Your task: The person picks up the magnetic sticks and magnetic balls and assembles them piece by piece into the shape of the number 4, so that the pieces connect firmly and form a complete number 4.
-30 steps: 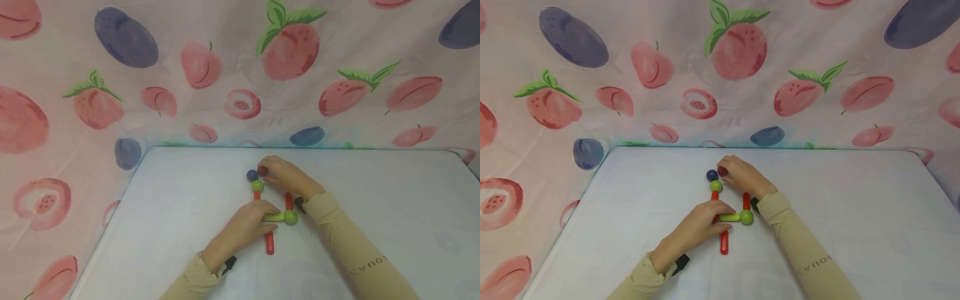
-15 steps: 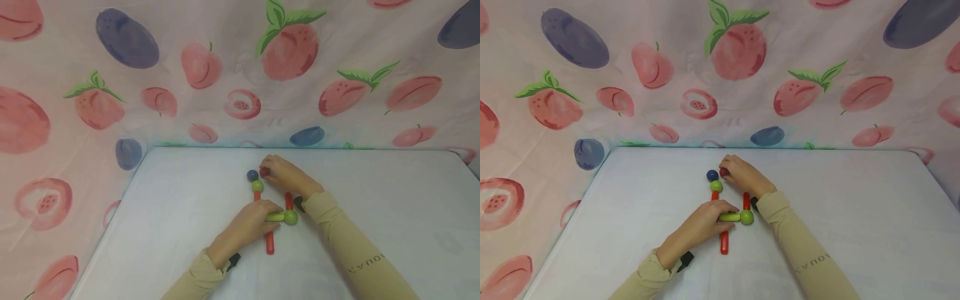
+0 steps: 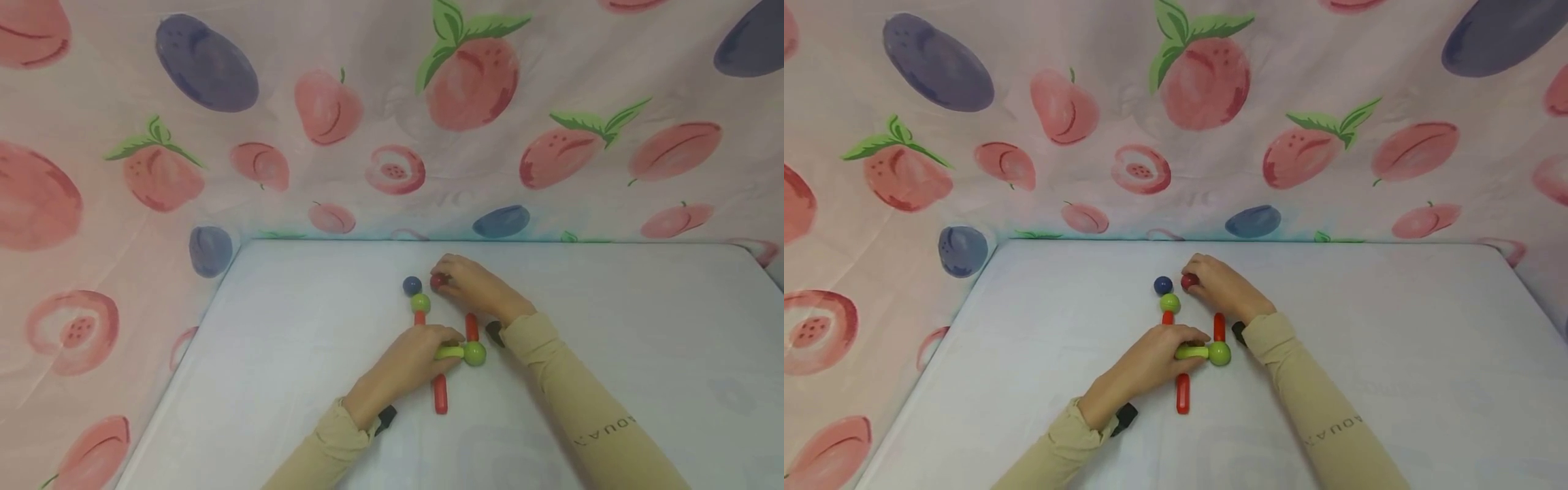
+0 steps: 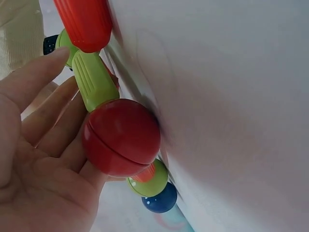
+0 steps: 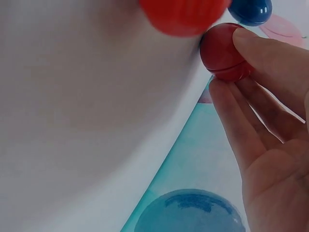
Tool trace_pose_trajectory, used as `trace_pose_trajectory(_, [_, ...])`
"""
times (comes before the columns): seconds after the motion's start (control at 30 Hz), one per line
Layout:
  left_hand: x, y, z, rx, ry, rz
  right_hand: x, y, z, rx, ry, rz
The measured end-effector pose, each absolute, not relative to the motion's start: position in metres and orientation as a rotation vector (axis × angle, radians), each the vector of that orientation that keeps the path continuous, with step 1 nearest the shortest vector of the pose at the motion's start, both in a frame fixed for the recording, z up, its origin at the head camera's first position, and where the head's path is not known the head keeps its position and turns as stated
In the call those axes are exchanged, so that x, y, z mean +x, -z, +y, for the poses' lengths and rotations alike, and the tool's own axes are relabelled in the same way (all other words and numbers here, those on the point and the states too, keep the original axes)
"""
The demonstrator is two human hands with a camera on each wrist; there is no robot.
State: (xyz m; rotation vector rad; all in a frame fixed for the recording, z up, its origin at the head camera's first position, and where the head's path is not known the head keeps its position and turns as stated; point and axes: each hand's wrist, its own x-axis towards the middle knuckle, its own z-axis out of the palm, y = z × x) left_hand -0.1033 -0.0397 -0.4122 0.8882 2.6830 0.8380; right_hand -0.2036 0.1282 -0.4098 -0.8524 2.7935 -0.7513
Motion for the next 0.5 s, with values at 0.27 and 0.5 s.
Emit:
trace_pose_trajectory(0.27, [-0.1077,0.4146,-0.0377,0.879,-0.876,2.632,-0.2027,0.4094,0.1332,-0.82,0.762,2.784])
trace_pose_trajectory(0.5, [-0.1101,0.4171,-0.0357,0.95,-0.909,2.616,-0.2021,0.4112,0.1384,-0.801,0.787,2.779])
